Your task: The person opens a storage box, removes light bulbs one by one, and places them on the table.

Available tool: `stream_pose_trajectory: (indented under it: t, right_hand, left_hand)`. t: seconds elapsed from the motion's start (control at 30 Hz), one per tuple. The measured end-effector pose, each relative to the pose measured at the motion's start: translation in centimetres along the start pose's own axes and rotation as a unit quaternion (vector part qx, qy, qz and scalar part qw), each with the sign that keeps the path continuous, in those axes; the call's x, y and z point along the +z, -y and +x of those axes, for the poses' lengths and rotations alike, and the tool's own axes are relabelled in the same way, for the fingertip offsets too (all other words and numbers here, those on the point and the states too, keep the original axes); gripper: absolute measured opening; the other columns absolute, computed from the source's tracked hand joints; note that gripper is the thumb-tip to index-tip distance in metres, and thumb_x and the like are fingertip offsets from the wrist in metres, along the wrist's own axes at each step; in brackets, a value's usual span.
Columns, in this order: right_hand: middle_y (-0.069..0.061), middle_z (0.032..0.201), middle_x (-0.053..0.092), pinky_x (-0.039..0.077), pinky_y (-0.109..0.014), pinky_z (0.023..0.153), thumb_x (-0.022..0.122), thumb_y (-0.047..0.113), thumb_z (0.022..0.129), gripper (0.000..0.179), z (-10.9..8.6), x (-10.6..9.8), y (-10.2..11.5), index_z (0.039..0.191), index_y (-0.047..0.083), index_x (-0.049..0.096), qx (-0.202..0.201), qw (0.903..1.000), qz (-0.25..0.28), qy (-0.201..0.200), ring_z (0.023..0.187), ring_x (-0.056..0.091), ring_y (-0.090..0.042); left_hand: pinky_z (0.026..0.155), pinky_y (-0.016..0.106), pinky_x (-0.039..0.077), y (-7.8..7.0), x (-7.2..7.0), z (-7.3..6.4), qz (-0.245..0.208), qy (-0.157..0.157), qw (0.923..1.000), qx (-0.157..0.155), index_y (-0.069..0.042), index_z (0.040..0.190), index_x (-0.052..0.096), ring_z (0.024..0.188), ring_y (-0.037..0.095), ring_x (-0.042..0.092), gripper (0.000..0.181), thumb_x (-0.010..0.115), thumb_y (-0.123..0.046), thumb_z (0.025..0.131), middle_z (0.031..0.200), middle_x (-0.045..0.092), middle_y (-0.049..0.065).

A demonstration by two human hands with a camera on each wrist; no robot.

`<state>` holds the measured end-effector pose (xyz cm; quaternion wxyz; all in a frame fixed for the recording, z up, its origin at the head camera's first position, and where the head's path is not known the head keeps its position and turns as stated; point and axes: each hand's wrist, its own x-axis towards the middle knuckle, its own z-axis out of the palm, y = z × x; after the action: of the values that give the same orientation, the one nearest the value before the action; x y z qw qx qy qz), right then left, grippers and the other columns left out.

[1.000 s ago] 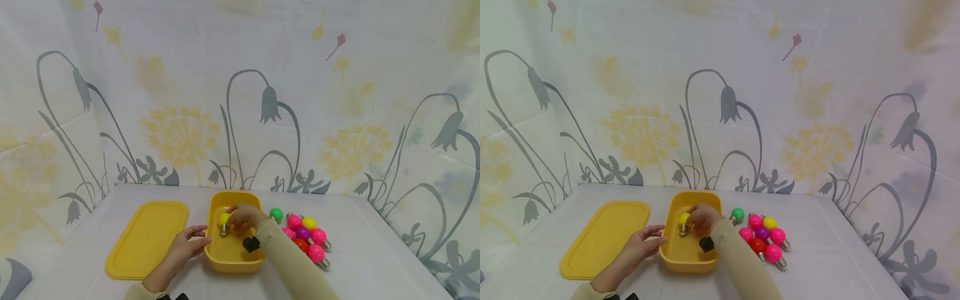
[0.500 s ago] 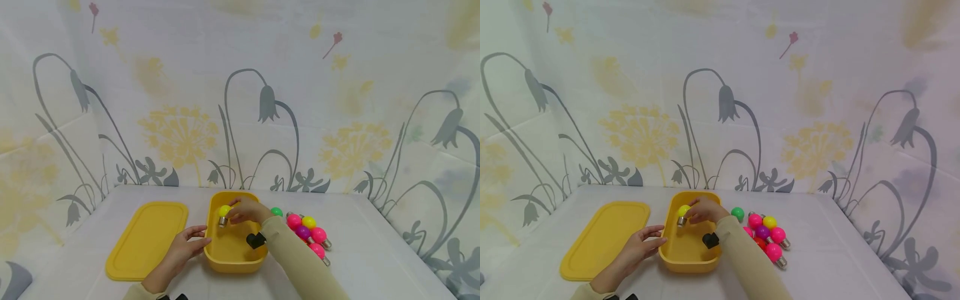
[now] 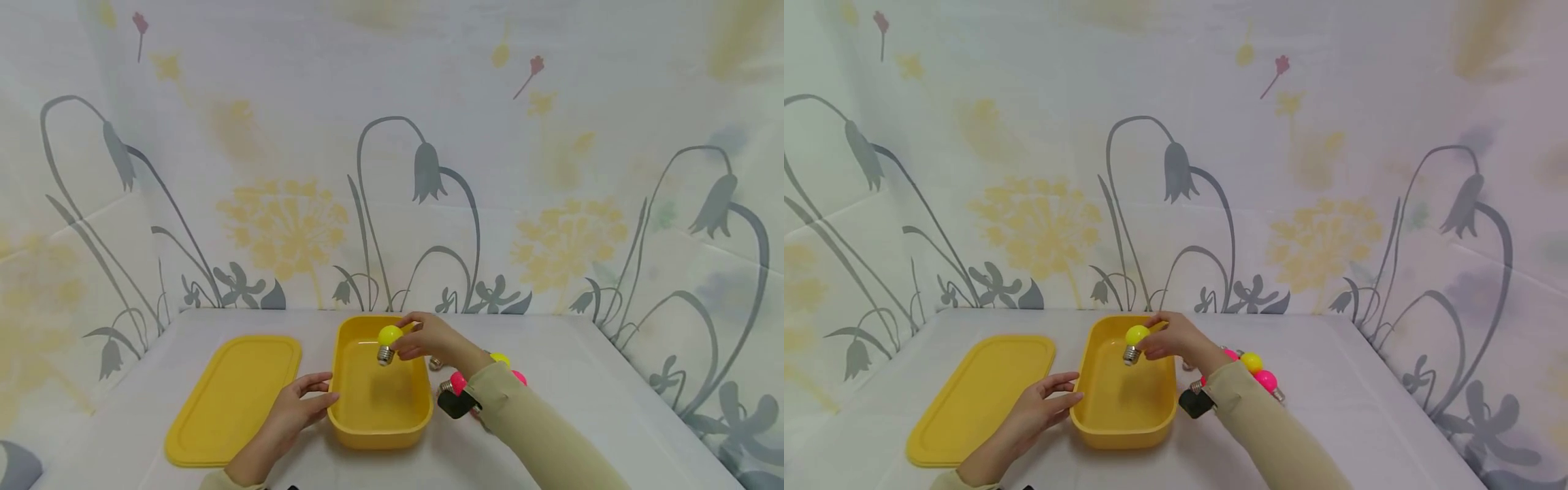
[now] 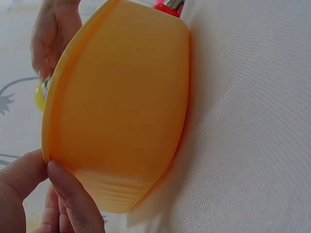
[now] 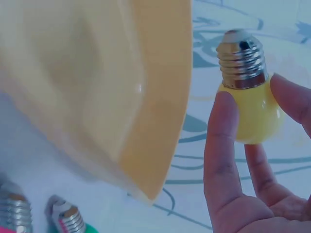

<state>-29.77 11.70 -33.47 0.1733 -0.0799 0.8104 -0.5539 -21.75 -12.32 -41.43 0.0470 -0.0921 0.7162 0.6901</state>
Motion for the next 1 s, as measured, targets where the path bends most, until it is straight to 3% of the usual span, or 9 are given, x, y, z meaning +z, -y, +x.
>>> stream_pose_trajectory:
  t: [0.27, 0.53, 0.63, 0.8, 1.0]
  right_hand:
    - [-0.014, 0.096, 0.058, 0.055, -0.037, 0.072, 0.078, 0.009, 0.075, 0.046, -2.9, -1.3, -1.6, 0.115, 0.002, 0.054, 0.008, 0.9977, -0.004, -0.067, 0.074, 0.066, -0.022]
    - [-0.013, 0.089, 0.057, 0.055, -0.038, 0.073, 0.078, 0.011, 0.075, 0.041, -6.0, -2.1, -3.8, 0.109, 0.001, 0.057, -0.017, 0.9910, 0.002, -0.133, 0.074, 0.066, -0.029]
    - [-0.012, 0.089, 0.057, 0.055, -0.035, 0.072, 0.079, 0.012, 0.073, 0.042, -6.8, -2.5, -4.8, 0.109, 0.002, 0.058, -0.009, 0.9872, -0.006, -0.159, 0.072, 0.063, -0.024]
    - [-0.010, 0.093, 0.059, 0.055, -0.033, 0.072, 0.079, 0.017, 0.073, 0.048, -8.0, -3.2, -6.8, 0.113, 0.002, 0.056, 0.005, 0.9858, -0.009, -0.167, 0.075, 0.062, -0.021]
    - [-0.004, 0.082, 0.059, 0.052, -0.030, 0.063, 0.082, 0.020, 0.068, 0.044, -9.2, -3.4, -8.9, 0.105, 0.006, 0.063, 0.008, 0.9747, -0.096, -0.202, 0.073, 0.055, -0.018]
  left_hand:
    - [0.067, 0.027, 0.052, 0.0, -0.1, 0.1, -0.004, 0.002, 1.0000, 0.000, 0.001, 0.120, 0.058, 0.073, 0.016, 0.056, 0.052, 0.079, -0.015, 0.074, 0.100, 0.055, 0.011]
    - [0.067, 0.027, 0.053, 0.1, -0.1, 0.1, 0.001, 0.003, 1.0000, -0.001, 0.001, 0.120, 0.057, 0.074, 0.016, 0.056, 0.052, 0.078, -0.014, 0.075, 0.100, 0.055, 0.011]
    - [0.067, 0.027, 0.053, 0.0, -0.1, 0.1, 0.003, 0.001, 1.0000, -0.003, 0.001, 0.120, 0.057, 0.074, 0.016, 0.056, 0.052, 0.078, -0.014, 0.075, 0.100, 0.055, 0.011]
    - [0.067, 0.027, 0.052, 0.0, 0.0, 0.1, 0.000, 0.000, 1.0000, 0.000, 0.002, 0.120, 0.057, 0.074, 0.016, 0.056, 0.051, 0.077, -0.013, 0.076, 0.100, 0.055, 0.011]
    - [0.067, 0.027, 0.052, 0.1, 0.0, 0.1, -0.002, 0.002, 1.0000, 0.001, 0.002, 0.120, 0.057, 0.074, 0.016, 0.056, 0.051, 0.077, -0.014, 0.076, 0.100, 0.055, 0.011]
